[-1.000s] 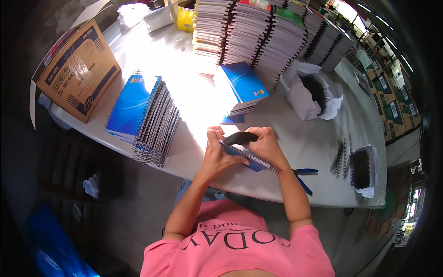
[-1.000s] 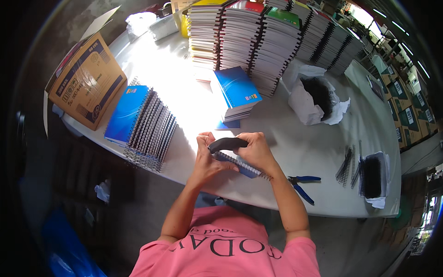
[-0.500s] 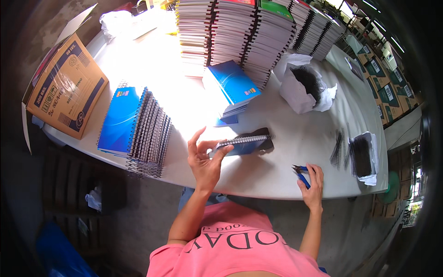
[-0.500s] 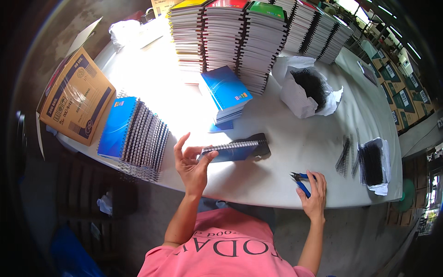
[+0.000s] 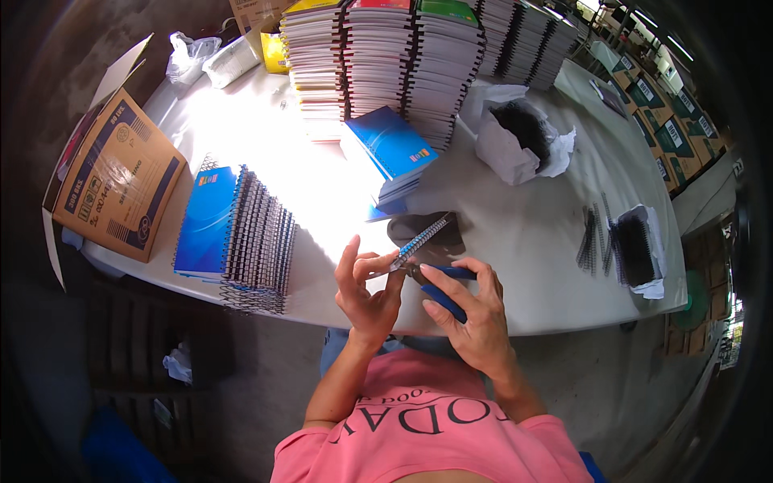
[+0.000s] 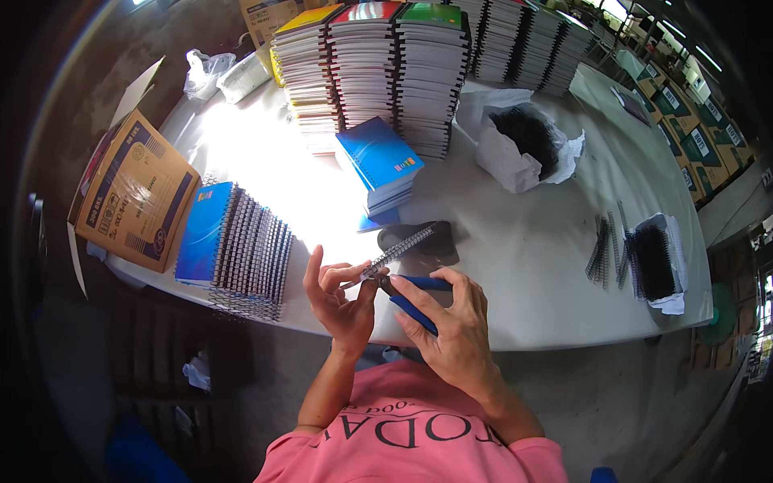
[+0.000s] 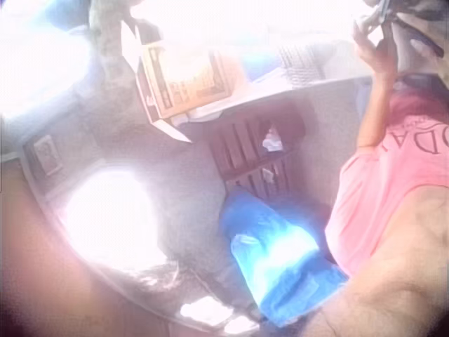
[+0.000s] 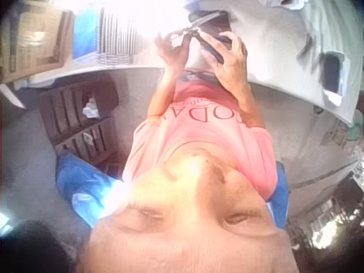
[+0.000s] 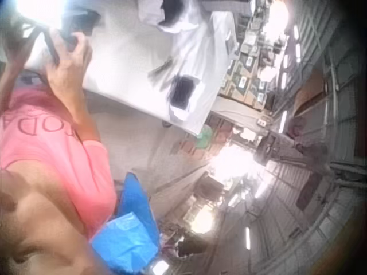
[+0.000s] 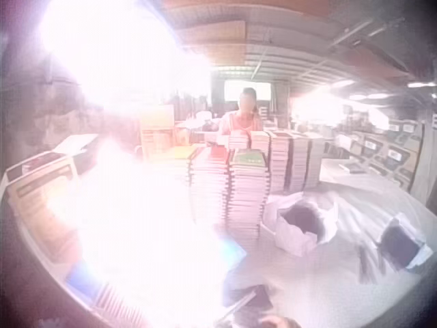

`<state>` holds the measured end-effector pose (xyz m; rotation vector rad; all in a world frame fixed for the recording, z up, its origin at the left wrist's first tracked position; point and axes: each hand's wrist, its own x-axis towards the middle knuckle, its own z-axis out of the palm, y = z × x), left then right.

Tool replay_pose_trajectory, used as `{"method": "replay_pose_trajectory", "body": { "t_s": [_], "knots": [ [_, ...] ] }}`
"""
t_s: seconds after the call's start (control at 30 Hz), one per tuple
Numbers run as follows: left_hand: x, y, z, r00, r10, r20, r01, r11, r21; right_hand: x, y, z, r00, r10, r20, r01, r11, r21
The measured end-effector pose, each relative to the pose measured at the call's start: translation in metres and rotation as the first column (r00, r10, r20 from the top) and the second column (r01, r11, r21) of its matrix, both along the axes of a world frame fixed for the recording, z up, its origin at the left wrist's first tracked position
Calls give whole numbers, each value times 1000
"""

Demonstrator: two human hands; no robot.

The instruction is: The person wraps a binding strip around the spine of several spiral notebooks and uses a pair of pliers to trim and secure the binding material.

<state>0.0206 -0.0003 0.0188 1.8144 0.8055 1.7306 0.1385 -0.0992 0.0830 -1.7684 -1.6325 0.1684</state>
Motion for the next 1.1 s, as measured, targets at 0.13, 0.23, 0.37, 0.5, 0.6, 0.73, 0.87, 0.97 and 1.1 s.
{"method": "replay_pose_trajectory", "body": {
  "t_s": [0.13,0.23,0.37,0.5,0.6,0.73,0.87,0.97,1.1],
  "knots": [
    [1,-1,-10,1000,-22,-17,23,997,67,8,-6,-1,923,128,-362,-182,976,-121],
    [-1,-4,-18,986,92,-138,-59,972,228,20,-14,-14,28,-117,-993,-576,809,-112],
    [1,-1,-15,995,71,-70,-61,989,136,0,-17,-23,484,62,-873,-403,901,-160],
    [-8,2,5,980,63,188,-12,966,-258,33,-21,-46,974,-212,83,226,943,-245],
    [-13,5,22,922,16,386,143,914,-381,60,-30,-65,807,-414,422,574,717,-395],
    [-20,0,30,917,-87,390,224,920,-321,43,-3,-46,932,-312,183,344,921,-183],
    [-25,-3,5,928,-146,-343,64,969,-239,14,31,-51,994,111,10,-106,968,-229],
    [-48,-28,-20,621,-342,-705,232,940,-251,20,32,-60,946,293,140,-228,905,-359],
    [-63,-45,-37,475,15,-880,176,978,111,31,17,-42,881,469,57,-407,814,-414]
  ]
}}
